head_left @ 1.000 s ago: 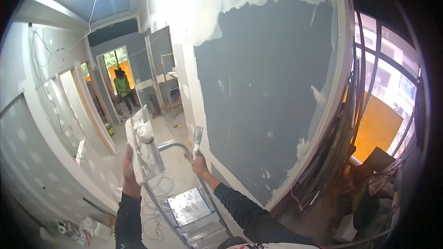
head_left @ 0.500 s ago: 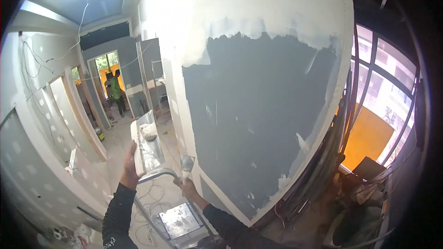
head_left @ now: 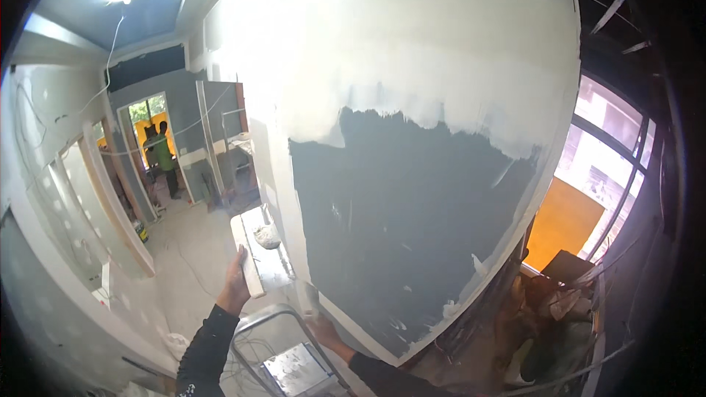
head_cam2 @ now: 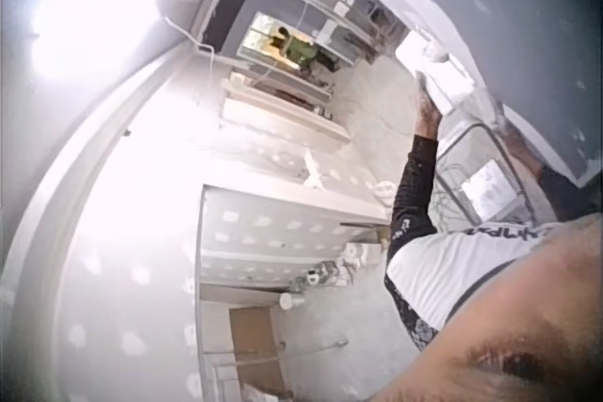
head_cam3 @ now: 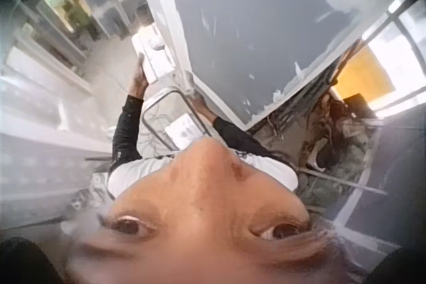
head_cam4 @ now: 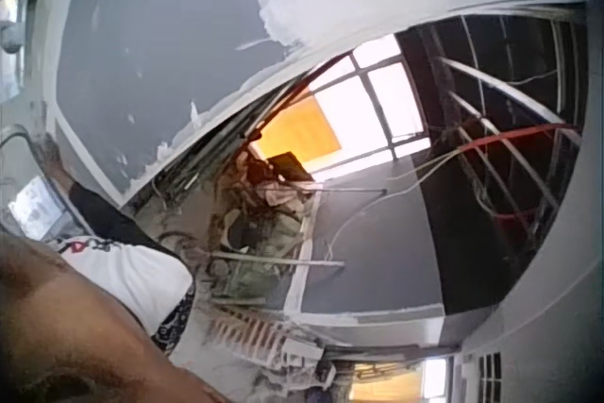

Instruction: The person applies plaster onto a wall using a putty knife, scoops and mixes plaster from a board with putty knives, and applies the plaster to the wall.

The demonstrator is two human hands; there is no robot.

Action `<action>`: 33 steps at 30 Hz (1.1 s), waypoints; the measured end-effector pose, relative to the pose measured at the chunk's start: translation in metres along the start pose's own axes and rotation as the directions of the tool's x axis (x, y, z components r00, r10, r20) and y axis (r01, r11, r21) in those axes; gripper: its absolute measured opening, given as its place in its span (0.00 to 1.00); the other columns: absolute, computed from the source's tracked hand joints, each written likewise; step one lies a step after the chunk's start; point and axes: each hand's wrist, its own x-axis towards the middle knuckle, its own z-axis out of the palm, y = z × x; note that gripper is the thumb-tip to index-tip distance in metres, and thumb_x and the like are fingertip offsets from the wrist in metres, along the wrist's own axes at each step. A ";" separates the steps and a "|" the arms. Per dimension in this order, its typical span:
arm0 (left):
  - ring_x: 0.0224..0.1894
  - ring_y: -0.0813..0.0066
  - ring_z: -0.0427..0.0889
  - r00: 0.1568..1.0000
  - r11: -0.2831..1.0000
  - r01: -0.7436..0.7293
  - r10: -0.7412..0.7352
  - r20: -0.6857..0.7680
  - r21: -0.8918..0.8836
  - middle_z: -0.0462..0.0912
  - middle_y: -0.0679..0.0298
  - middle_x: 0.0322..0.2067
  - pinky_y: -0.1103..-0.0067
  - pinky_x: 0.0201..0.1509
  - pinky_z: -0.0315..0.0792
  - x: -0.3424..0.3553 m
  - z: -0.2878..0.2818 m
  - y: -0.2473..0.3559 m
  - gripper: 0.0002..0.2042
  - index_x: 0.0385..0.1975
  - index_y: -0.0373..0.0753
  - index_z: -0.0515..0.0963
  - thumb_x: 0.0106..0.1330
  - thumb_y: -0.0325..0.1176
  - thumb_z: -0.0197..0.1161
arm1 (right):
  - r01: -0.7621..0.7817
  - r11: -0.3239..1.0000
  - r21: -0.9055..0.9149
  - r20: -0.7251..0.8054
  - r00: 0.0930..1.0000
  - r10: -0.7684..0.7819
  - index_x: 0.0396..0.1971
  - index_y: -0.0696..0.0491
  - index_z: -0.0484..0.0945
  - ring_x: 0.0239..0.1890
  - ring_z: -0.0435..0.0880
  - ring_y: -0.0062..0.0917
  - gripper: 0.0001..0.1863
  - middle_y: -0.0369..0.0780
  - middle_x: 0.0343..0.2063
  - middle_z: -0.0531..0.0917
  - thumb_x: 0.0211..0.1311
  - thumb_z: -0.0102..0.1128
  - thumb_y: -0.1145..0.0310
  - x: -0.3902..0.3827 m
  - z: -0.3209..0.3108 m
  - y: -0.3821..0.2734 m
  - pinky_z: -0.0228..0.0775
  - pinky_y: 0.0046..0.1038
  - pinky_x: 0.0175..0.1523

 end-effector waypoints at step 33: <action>0.49 0.66 0.81 0.446 0.225 -0.847 0.794 0.413 0.481 0.83 0.53 0.46 0.72 0.53 0.73 0.424 0.313 0.327 0.17 0.56 0.29 0.72 0.74 0.34 0.54 | -0.395 0.789 -0.470 -0.864 0.390 -0.319 0.71 0.56 0.56 0.63 0.72 0.39 0.27 0.50 0.62 0.74 0.76 0.46 0.66 -0.041 -0.412 -0.186 0.60 0.35 0.68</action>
